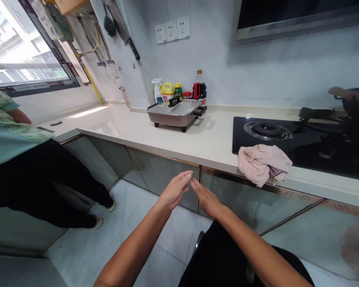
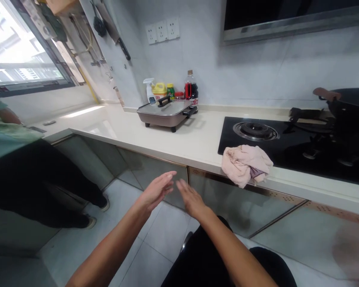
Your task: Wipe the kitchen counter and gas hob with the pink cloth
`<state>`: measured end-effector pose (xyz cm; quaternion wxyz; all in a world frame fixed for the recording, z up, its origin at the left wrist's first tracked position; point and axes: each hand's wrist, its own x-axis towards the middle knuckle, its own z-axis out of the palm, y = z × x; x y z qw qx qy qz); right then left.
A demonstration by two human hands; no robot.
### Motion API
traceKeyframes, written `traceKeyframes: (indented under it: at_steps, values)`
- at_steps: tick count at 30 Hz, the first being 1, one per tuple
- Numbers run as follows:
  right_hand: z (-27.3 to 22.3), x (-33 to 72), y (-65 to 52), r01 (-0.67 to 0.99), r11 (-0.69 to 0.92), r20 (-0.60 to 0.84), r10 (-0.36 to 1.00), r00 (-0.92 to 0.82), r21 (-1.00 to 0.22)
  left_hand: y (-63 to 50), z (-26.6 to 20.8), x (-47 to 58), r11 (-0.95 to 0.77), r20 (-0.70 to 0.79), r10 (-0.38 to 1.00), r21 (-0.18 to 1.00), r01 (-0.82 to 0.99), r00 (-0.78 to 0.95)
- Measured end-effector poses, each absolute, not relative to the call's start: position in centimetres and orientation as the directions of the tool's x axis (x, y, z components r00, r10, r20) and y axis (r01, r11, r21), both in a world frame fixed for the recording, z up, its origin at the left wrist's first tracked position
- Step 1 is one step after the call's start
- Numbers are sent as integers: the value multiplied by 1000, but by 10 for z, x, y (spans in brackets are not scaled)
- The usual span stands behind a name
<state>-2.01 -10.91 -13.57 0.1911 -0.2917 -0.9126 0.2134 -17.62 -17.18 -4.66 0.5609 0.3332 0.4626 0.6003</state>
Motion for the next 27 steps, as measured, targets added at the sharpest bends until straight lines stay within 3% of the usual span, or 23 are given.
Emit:
traceKeyframes:
  at_steps: [2, 3, 6, 9, 13, 18, 27]
  values:
    - [-153, -7, -99, 544, 641, 143, 708, -692, -542, -181, -36, -179, 60, -89, 994, 935, -349, -68]
    - [-152, -1, -95, 530, 621, 184, 732, -656, -577, -184, -33, -179, 62, -80, 996, 932, -358, -36]
    - [-119, 11, -93, 337, 623, 403, 744, -533, -706, -183, -30, -176, 61, -90, 994, 929, -366, -63]
    - [-73, 16, -103, 167, 598, 487, 759, -433, -784, -177, -33, -169, 9, -62, 985, 953, -303, -164]
    - [-39, 19, -121, 76, 552, 455, 751, -479, -830, -178, -31, -162, -49, 5, 983, 969, -241, -182]
    - [-33, 17, -132, 30, 491, 390, 726, -567, -871, -183, -25, -157, -82, 46, 986, 971, -223, -161]
    - [-32, 19, -133, 46, 371, 307, 826, -472, -927, -183, -21, -153, -89, 67, 992, 974, -210, -109]
